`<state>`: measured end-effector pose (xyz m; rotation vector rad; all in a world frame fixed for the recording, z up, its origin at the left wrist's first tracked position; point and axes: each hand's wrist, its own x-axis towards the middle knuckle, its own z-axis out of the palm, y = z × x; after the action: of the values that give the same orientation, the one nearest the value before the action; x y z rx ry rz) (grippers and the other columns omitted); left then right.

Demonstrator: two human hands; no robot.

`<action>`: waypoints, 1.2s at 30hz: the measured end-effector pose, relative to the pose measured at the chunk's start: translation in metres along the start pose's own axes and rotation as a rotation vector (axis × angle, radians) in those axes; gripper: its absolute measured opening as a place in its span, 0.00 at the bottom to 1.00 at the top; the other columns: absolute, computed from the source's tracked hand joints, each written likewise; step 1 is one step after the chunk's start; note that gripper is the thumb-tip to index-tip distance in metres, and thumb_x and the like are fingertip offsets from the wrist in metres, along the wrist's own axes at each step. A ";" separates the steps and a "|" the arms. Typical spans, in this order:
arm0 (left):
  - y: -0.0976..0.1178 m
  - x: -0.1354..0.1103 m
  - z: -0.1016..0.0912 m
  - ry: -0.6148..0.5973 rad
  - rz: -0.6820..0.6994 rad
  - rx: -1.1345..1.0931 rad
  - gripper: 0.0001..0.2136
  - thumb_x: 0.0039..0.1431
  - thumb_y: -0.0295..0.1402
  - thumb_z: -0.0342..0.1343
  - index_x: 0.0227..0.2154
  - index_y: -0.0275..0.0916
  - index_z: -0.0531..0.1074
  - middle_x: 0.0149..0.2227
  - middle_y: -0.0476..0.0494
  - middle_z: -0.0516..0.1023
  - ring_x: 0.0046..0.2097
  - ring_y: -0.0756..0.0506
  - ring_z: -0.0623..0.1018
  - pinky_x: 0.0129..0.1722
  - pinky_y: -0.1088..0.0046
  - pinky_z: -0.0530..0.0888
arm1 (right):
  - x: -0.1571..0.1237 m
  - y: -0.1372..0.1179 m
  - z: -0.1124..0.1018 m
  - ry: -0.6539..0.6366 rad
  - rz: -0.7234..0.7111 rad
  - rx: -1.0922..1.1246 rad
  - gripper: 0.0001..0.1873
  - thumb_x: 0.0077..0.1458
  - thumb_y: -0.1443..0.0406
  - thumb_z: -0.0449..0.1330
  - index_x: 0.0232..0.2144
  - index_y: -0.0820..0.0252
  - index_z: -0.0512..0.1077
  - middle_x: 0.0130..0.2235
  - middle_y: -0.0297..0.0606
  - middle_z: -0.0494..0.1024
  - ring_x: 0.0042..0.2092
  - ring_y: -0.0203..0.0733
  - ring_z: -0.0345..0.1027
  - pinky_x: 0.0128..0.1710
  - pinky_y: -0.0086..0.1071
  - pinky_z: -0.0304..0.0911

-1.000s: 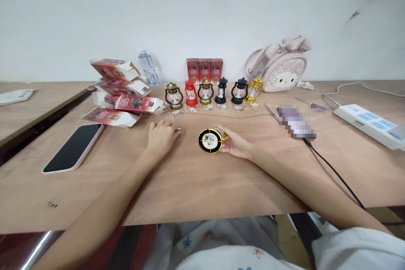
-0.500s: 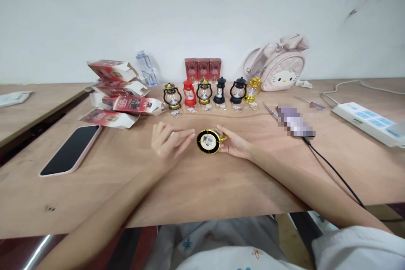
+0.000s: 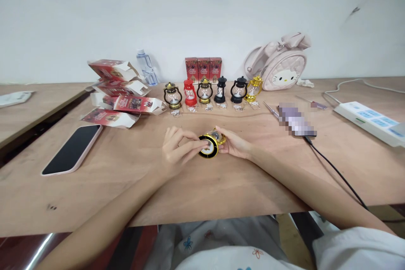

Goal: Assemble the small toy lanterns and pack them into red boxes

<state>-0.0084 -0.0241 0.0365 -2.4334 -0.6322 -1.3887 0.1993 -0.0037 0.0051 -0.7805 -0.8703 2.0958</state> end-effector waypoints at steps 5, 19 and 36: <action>0.001 -0.001 0.001 -0.012 -0.005 -0.030 0.04 0.60 0.32 0.57 0.34 0.46 0.77 0.31 0.48 0.76 0.32 0.50 0.70 0.33 0.70 0.61 | 0.001 0.001 -0.002 -0.013 -0.002 0.004 0.15 0.51 0.55 0.63 0.31 0.62 0.71 0.25 0.28 0.70 0.20 0.25 0.56 0.15 0.19 0.53; 0.000 0.007 0.005 0.004 -0.383 -0.392 0.10 0.53 0.38 0.63 0.33 0.39 0.71 0.33 0.47 0.72 0.35 0.49 0.71 0.34 0.73 0.67 | 0.001 0.000 -0.002 0.027 0.015 0.023 0.13 0.56 0.57 0.59 0.32 0.62 0.71 0.24 0.28 0.70 0.19 0.25 0.57 0.16 0.19 0.54; -0.076 -0.015 0.006 -0.774 -0.713 0.361 0.11 0.59 0.38 0.53 0.39 0.43 0.78 0.44 0.40 0.78 0.48 0.33 0.71 0.42 0.58 0.66 | 0.002 0.000 -0.005 0.036 0.036 0.069 0.12 0.60 0.58 0.55 0.33 0.61 0.70 0.23 0.28 0.68 0.20 0.26 0.57 0.16 0.18 0.56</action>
<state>-0.0486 0.0406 0.0216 -2.4639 -1.8692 -0.3319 0.2020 -0.0010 0.0013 -0.8006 -0.7662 2.1251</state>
